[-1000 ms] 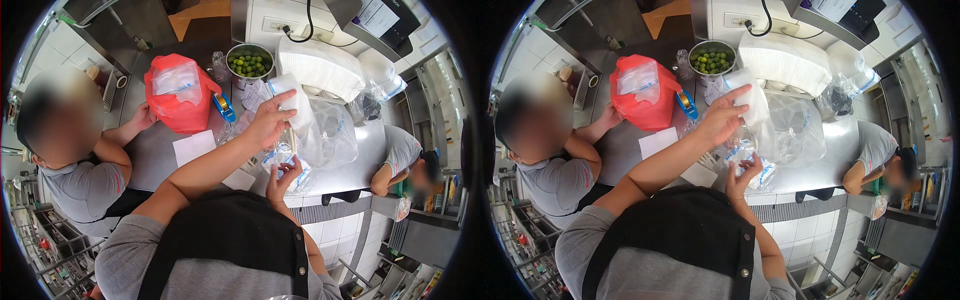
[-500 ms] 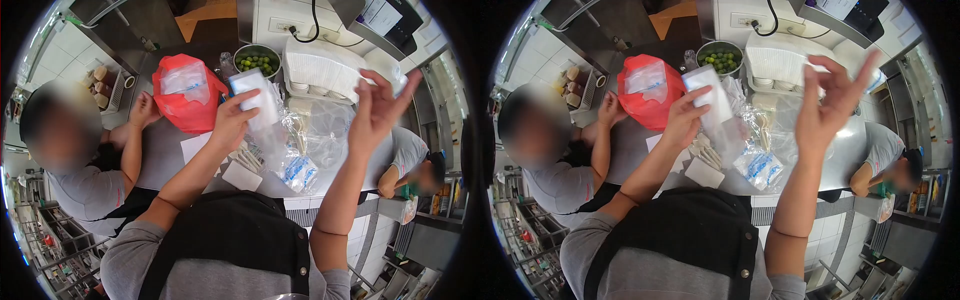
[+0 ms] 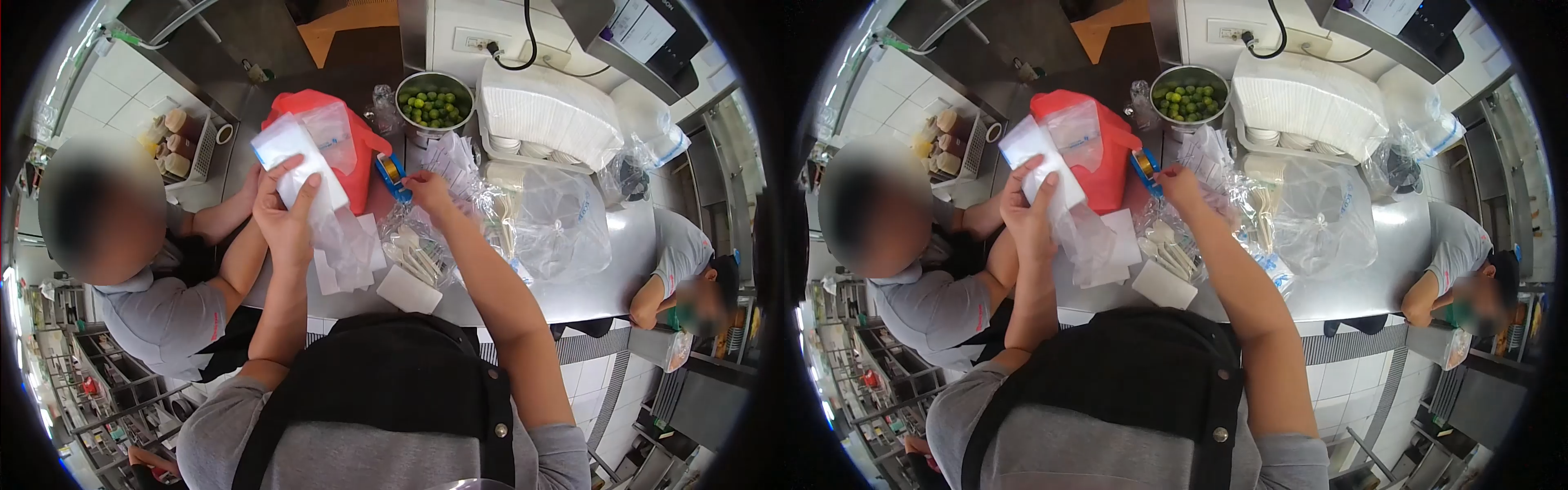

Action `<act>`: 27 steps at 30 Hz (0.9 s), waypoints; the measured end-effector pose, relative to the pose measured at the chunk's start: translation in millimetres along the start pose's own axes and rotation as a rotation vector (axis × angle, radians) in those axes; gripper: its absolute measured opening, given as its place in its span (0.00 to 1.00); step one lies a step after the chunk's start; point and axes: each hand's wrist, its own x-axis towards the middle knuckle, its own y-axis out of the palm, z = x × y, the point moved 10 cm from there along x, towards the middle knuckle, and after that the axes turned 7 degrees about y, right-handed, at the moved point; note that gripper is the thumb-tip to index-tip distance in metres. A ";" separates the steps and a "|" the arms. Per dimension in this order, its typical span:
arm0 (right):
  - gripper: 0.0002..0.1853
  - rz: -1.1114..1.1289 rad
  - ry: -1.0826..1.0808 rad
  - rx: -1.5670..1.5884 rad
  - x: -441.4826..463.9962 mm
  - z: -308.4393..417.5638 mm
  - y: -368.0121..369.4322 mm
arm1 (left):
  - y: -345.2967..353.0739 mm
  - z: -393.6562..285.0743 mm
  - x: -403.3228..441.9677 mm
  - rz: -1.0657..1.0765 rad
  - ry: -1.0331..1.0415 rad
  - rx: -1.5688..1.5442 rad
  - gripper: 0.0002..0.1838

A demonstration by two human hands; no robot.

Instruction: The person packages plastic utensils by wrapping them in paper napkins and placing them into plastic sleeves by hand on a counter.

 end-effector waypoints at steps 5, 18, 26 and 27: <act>0.14 -0.175 0.064 -0.319 26.9 -15.6 -4.7 | 19.9 11.3 -20.0 0.099 -0.060 0.039 0.15; 0.08 0.090 0.328 0.055 11.7 1.1 17.8 | 37.0 46.4 -41.1 0.167 -0.174 0.023 0.15; 0.05 0.162 0.284 0.412 -6.6 -23.9 18.4 | 35.3 50.9 -40.9 0.167 -0.196 0.006 0.15; 0.04 0.189 0.197 0.488 -9.1 -21.2 18.2 | 36.2 52.8 -40.7 0.173 -0.192 0.011 0.15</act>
